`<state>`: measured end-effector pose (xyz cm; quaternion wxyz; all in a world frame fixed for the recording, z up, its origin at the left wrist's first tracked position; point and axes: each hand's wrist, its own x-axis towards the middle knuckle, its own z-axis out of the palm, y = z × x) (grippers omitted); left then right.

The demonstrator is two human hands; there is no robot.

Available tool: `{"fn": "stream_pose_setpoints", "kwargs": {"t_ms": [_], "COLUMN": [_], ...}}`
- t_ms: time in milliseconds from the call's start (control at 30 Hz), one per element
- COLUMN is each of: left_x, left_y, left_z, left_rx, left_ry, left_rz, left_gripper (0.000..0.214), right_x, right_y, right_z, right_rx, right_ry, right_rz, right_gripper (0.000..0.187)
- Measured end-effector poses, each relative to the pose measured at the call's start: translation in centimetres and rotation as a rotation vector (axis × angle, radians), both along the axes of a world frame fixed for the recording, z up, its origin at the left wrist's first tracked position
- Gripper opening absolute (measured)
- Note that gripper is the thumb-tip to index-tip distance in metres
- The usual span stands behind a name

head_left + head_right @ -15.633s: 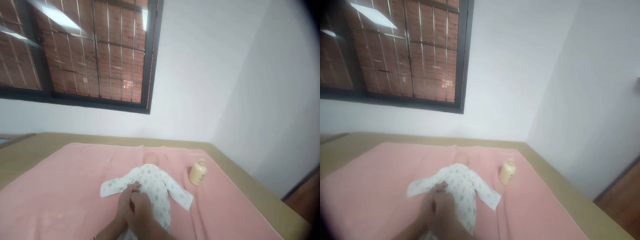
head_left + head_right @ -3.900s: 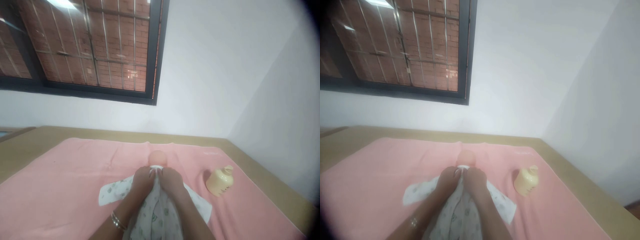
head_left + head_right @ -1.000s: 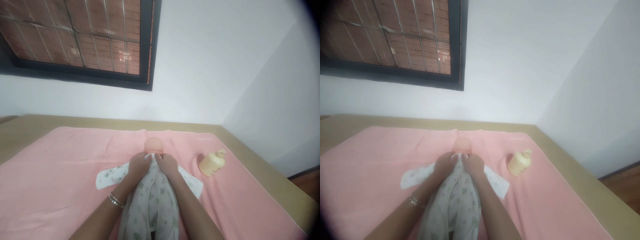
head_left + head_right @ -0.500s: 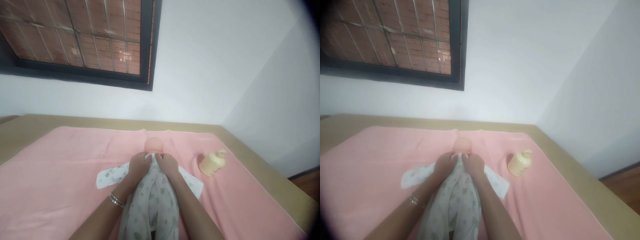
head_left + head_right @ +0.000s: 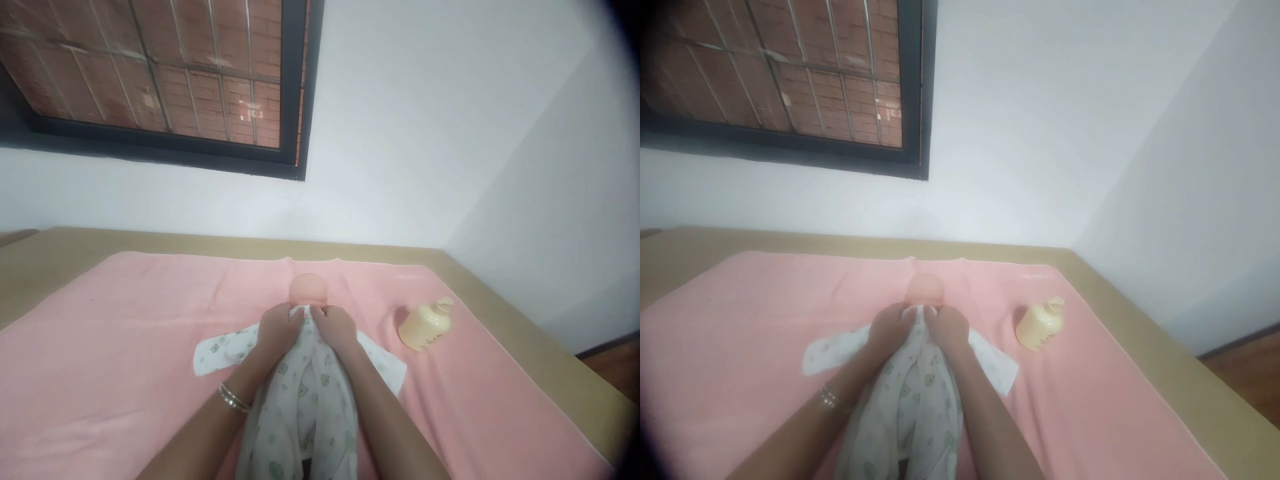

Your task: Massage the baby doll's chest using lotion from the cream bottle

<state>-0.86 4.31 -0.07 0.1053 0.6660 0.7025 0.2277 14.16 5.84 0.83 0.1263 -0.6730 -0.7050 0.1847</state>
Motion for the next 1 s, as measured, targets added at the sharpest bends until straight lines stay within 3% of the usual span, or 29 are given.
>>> {"fn": "stream_pose_setpoints", "kwargs": {"t_ms": [233, 1000], "left_x": [0.17, -0.03], "left_y": [-0.14, 0.11], "left_z": [0.47, -0.22], "left_rx": [-0.036, 0.010], "left_ry": [0.002, 0.005], "left_rz": [0.017, -0.006], "left_gripper": [0.039, 0.040], "right_x": [-0.06, 0.06], "right_y": [-0.08, 0.03], "right_z": [0.28, -0.22], "right_rx": [-0.021, 0.010], "right_ry": [-0.019, 0.014], "right_rz": [0.008, -0.003], "right_gripper": [0.064, 0.063]}}
